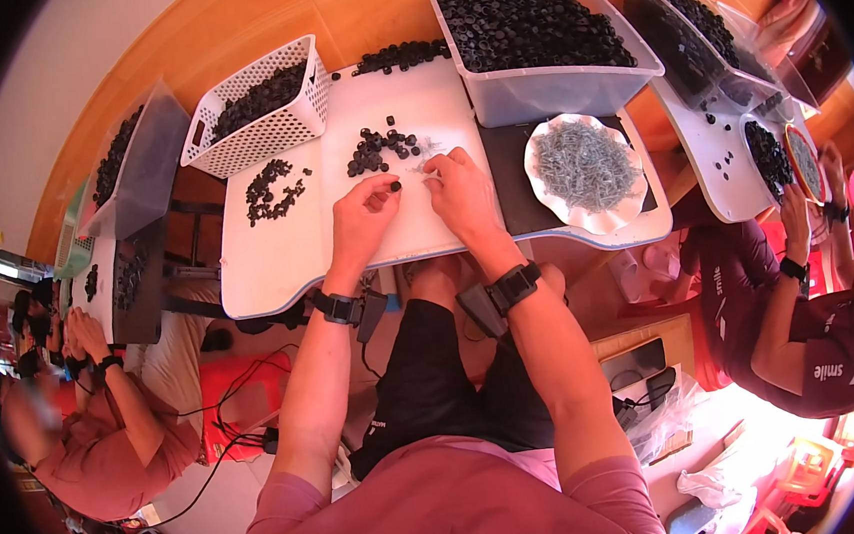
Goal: Manually assembling small black plastic components by hand at a workstation.
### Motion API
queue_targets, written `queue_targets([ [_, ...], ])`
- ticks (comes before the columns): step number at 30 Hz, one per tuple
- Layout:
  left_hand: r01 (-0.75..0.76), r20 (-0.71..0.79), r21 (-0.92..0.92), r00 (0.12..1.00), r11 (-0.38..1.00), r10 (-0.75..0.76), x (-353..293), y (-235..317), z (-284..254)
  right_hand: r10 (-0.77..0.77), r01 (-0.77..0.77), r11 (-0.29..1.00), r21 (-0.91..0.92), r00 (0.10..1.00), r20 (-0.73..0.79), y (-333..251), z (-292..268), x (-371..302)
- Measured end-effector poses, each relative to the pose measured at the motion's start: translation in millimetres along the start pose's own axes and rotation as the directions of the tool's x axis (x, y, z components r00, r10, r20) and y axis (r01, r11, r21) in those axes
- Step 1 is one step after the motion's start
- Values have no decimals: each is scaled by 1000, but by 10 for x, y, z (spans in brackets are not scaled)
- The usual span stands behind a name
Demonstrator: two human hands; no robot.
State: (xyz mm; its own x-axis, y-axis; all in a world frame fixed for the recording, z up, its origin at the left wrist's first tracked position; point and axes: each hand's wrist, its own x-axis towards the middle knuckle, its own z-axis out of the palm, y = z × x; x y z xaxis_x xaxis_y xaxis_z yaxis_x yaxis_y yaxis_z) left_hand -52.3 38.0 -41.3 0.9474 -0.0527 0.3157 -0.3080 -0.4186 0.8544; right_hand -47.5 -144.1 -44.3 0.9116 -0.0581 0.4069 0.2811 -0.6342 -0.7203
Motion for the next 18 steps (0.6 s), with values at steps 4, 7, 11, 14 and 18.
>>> queue_targets([
  [4, -44, 1, -29, 999, 999, 44, -20, -29, 8, 29, -29, 1000, 2, 999, 24, 33, 15, 19],
  [7, -36, 31, -54, 999, 998, 38, -37, -3, 13, 33, -33, 999, 10, 999, 17, 51, -4, 28],
  [11, -85, 46, 36, 995, 996, 83, -21, 42, 15, 23, -23, 1000, -12, 998, 55, 71, -18, 43],
  [14, -159, 36, 106, 987, 982, 156, -5, 2, 1, -16, 17, 1000, -21, 999, 51, -8, -25, 41],
  [18, -67, 26, 63, 998, 996, 66, -17, 20, 2, -58, 50, 992, 115, 996, 66, -64, -34, -65],
])
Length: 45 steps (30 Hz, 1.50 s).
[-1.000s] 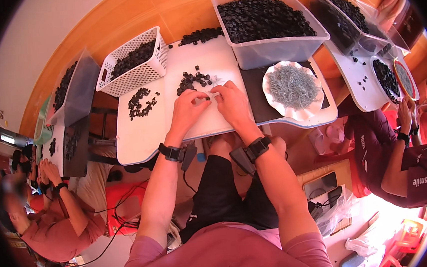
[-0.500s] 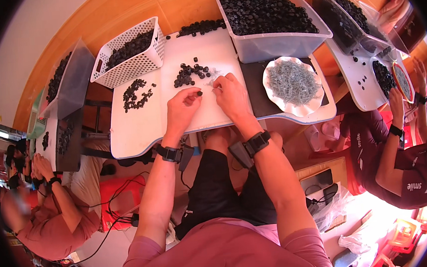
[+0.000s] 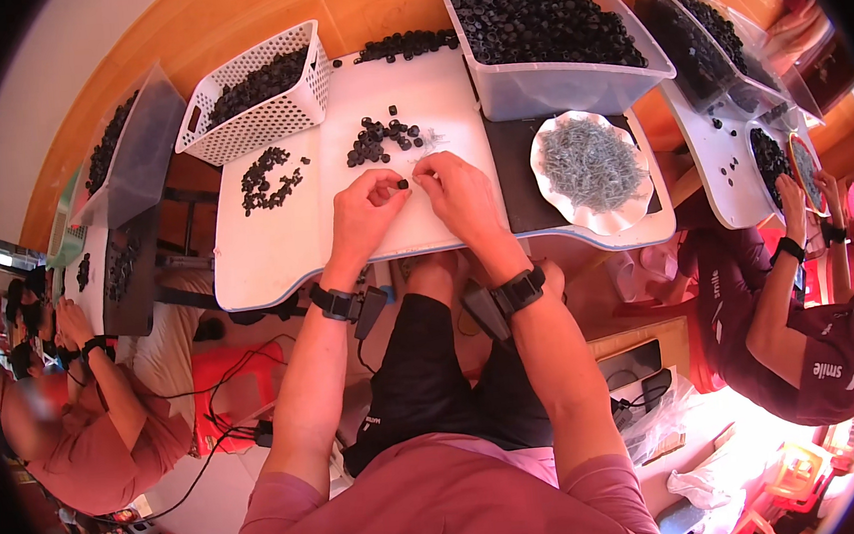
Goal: Manually assembling small black plastic components by hand at a workstation.
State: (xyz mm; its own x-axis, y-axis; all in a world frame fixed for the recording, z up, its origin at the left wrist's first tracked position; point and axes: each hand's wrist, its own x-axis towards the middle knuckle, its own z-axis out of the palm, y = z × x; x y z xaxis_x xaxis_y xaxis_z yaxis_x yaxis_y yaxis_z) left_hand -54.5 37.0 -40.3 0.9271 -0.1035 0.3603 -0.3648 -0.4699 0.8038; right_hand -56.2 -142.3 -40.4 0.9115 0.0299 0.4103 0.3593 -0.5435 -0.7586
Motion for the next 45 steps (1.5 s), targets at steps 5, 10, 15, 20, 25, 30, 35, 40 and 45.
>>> queue_targets([
  [5, 20, -3, -43, 1000, 999, -20, 8, 1, 4, -81, 76, 988, 133, 996, 30, -59, -33, -37],
  [10, 68, 46, -32, 997, 997, -66, 7, 37, 0, -75, 73, 989, 130, 997, 9, -59, -30, -43],
  [15, 13, 48, -1, 999, 1000, -13, 3, 21, 1, -99, 100, 989, 111, 995, -9, -37, 0, -38],
  [20, -88, 40, 44, 996, 995, 86, -4, 7, -1, -105, 107, 988, 107, 994, -23, -32, 2, -39],
  [25, -79, 47, -5, 996, 997, 79, -16, 0, -5, -108, 109, 989, 97, 994, -18, -55, -2, -45],
  [30, -117, 21, 22, 993, 993, 116, -23, -31, 14, -76, 76, 989, 128, 997, -4, -72, 4, -53],
  [35, -117, 33, 45, 993, 992, 115, -26, 0, 15, -74, 73, 992, 108, 997, 5, -64, 0, -61],
  [40, -131, 33, 47, 991, 990, 130, -23, 10, 16, -185, 184, 979, 86, 983, 12, -63, 4, -74],
  [45, -104, 17, 23, 995, 994, 103, -38, 16, 16, -108, 107, 985, 137, 994, 1, -79, -17, -56],
])
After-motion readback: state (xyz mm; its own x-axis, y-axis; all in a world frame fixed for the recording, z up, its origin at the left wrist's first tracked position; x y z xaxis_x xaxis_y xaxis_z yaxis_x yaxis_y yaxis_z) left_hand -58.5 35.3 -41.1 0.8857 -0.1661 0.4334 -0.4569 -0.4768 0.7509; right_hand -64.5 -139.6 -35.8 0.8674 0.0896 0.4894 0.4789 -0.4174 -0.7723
